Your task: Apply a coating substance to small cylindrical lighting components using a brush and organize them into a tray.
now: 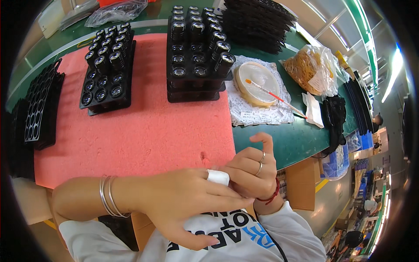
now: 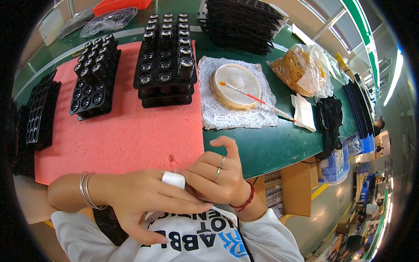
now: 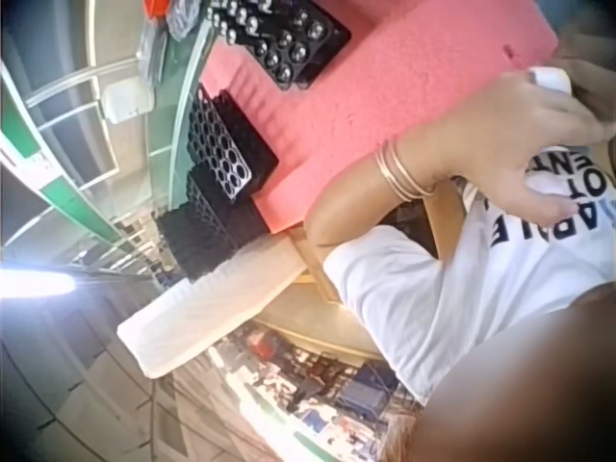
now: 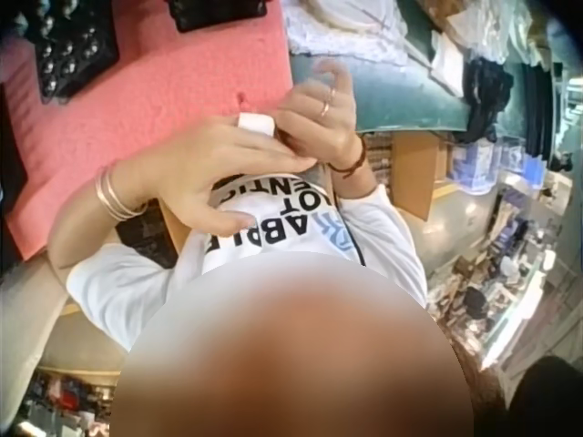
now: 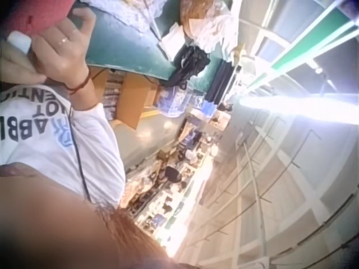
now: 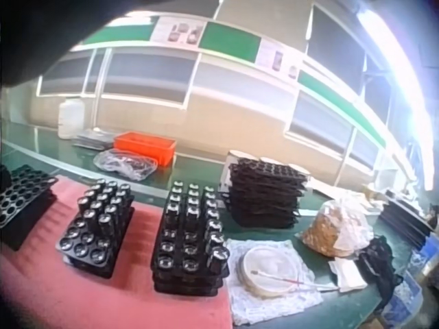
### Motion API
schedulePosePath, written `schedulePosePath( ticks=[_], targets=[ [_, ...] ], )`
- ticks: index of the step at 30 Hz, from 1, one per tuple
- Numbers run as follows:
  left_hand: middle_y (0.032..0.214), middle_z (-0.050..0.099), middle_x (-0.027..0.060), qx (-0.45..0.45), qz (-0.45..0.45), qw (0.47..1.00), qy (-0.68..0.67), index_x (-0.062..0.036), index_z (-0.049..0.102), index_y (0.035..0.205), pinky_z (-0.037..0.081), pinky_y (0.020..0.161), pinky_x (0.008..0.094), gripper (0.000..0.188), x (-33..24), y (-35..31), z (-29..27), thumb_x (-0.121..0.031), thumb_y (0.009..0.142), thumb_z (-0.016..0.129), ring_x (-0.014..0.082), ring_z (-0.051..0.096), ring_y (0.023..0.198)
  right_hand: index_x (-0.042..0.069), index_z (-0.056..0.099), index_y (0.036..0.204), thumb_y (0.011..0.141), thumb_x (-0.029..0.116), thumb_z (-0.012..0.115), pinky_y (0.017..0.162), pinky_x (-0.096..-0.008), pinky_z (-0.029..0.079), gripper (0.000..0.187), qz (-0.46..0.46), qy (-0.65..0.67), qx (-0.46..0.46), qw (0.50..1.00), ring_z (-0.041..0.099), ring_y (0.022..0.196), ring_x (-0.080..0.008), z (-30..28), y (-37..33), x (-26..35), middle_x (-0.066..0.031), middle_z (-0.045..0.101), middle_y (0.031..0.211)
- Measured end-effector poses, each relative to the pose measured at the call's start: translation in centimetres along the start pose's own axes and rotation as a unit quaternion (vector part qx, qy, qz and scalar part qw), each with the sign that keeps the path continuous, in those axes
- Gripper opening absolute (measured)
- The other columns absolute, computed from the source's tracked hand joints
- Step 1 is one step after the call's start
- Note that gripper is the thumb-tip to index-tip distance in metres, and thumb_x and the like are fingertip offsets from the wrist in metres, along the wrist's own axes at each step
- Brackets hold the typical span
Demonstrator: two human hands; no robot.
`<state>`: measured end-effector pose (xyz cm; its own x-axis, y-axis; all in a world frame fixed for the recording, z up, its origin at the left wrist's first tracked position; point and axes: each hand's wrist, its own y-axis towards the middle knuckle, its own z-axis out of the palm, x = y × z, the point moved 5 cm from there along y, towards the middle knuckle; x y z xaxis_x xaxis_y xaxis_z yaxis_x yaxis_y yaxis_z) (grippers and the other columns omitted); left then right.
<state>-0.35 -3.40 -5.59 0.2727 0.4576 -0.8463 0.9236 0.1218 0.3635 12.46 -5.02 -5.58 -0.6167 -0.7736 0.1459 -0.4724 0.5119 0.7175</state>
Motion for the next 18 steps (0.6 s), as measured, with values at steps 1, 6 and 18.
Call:
schedulePosePath(
  ticks=[1, 6, 18],
  targets=[
    [0.116, 0.058, 0.0109, 0.003, 0.012, 1.0, 0.017, -0.0007, 0.049, 0.126, 0.047, 0.084, 0.0322, 0.068, -0.2, 0.09, 0.13, -0.031, 0.067, 0.064, 0.0234, 0.059, 0.1, 0.011, 0.066, 0.076, 0.059, 0.013, 0.069, 0.08, -0.0381, 0.038, 0.017, -0.003, 0.005, 0.006, 1.0, 0.054, 0.057, -0.0093, -0.08, -0.18, 0.09, 0.0057, 0.056, 0.063],
    [0.115, 0.058, 0.0108, 0.042, -0.033, 0.998, -0.016, -0.002, 0.048, 0.127, 0.051, 0.077, 0.0308, 0.068, 0.11, -0.02, 0.44, -0.03, 0.068, 0.064, 0.0245, 0.061, 0.094, 0.015, 0.065, 0.064, 0.057, 0.016, 0.073, 0.077, -0.0384, 0.039, 0.011, -0.001, 0.023, 0.015, 1.0, 0.053, 0.054, -0.0087, 0.2, -0.36, -0.25, 0.0077, 0.055, 0.058],
    [0.098, 0.066, 0.0112, -0.045, 0.015, 0.981, -0.186, -0.0004, 0.062, 0.113, 0.05, 0.073, 0.0312, 0.052, 0.32, -0.36, -0.17, -0.022, 0.066, 0.062, 0.0235, 0.063, 0.081, 0.01, 0.063, 0.07, 0.054, 0.011, 0.073, 0.072, -0.0348, 0.041, 0.019, 0.024, 0.077, -0.005, 0.997, 0.048, 0.052, -0.0109, 0.62, -0.05, 0.07, 0.0058, 0.052, 0.059]
  ],
)
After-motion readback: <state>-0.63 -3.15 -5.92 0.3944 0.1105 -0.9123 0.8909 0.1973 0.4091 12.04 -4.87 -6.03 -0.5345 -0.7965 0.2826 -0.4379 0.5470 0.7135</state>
